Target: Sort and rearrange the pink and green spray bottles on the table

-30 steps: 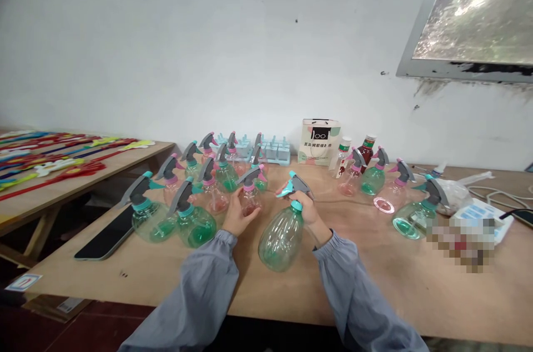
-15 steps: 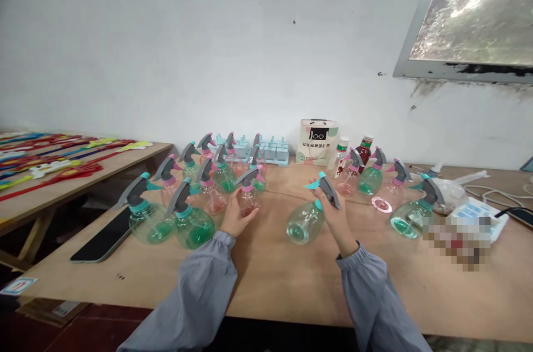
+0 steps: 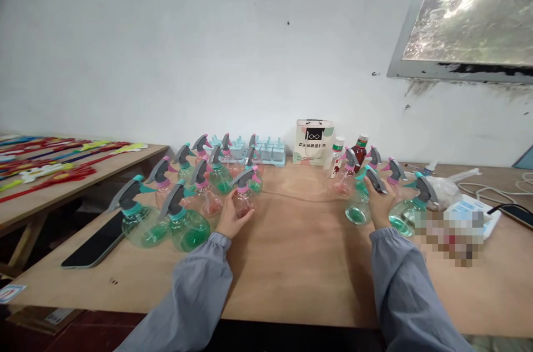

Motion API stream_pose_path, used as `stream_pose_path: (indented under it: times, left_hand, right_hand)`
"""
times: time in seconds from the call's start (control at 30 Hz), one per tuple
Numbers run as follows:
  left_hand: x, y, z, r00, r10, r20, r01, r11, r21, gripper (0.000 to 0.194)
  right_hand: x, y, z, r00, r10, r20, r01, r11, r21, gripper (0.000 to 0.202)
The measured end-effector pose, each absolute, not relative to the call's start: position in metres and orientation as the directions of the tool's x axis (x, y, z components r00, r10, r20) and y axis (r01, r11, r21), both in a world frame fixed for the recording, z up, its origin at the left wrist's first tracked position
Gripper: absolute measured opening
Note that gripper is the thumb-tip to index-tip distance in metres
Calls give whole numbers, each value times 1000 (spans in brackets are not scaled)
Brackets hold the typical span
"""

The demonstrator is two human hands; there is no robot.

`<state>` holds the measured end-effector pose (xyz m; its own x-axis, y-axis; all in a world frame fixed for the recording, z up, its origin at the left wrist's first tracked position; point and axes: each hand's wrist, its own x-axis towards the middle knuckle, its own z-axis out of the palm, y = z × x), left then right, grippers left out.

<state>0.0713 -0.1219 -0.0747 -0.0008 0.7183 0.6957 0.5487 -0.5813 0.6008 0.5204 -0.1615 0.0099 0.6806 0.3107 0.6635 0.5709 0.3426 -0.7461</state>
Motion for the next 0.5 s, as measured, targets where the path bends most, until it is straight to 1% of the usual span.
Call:
stream_pose_path:
  times: [0.07,0.13,0.27,0.43,0.5]
  left_hand:
    - [71,-122,-75,-1,725,689,553,-574,604,81]
    - [71,-121,-76,-5,733,680,555,-564,612,81]
    - [70,-120,-78,-7,733,680,543,-568,618,83]
    - [71,-120,-78,-4,726,687,536,-578,615,83]
    - [71,-119,-79,-1,724,689,532,-584,614,83]
  right_hand:
    - [525,-153,12,660,337,671,575,349,-740,48]
    - [528,-146,13,657,328,679,582,352,-733,51]
    - [534,-136,12,684,321,655,584,296,-756,56]
    - [537,-134,5,681,393,617,594,196,-780,51]
    - [537,-134,4,674,423,605,590,184,-786,47]
